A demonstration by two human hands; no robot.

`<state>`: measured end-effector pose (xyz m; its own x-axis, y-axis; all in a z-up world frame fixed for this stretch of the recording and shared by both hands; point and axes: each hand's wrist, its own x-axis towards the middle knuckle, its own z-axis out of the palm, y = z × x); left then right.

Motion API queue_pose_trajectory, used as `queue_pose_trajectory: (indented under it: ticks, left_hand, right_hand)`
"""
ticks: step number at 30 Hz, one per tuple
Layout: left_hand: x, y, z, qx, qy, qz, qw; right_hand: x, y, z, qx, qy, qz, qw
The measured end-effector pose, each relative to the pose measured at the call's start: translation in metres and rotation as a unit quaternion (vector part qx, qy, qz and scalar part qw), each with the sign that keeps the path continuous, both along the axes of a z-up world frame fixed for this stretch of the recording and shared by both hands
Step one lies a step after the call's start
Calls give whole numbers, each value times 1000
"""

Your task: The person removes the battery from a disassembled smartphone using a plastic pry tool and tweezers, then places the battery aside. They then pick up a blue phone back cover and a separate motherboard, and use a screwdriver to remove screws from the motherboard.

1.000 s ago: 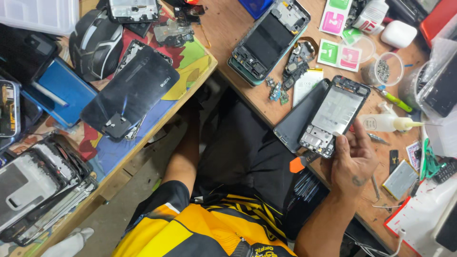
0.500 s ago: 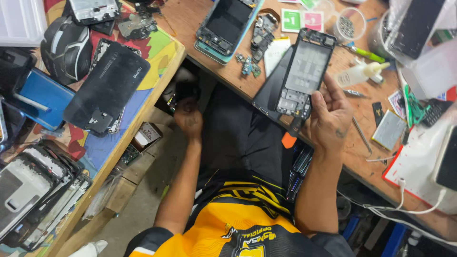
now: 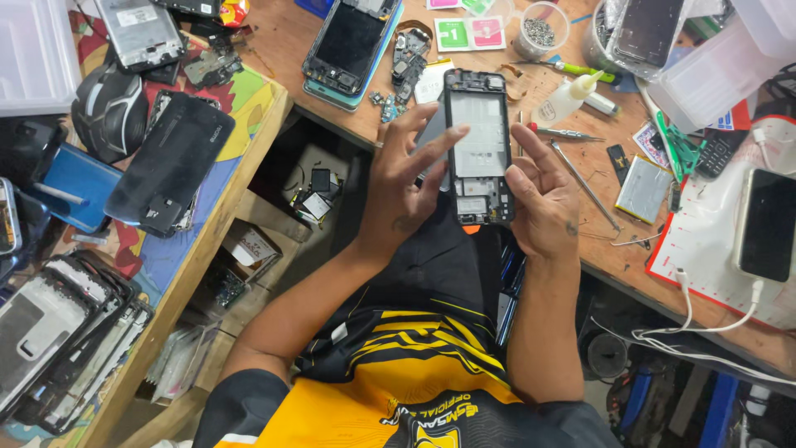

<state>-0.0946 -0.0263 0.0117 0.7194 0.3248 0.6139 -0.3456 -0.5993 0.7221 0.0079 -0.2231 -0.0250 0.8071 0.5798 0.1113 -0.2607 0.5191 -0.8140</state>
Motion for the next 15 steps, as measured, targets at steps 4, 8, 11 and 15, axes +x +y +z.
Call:
queue_pose_trajectory:
  ticks: [4,8,11,15]
  left_hand:
    - [15,-5,-8,1,-27,40,999]
    - [21,-4,-21,-30,-33,50,998]
    - [23,1,-26,-21,-43,66,997]
    - [22,9,-27,2,-60,99,993]
  right_hand:
    - [1,3,11,-52,5,-16,999]
    - [-1,5,15,-79,-37,-32,996]
    - [-4,6,11,-101,-60,-38,992]
    - [-10,15,14,-108,-105,-64,987]
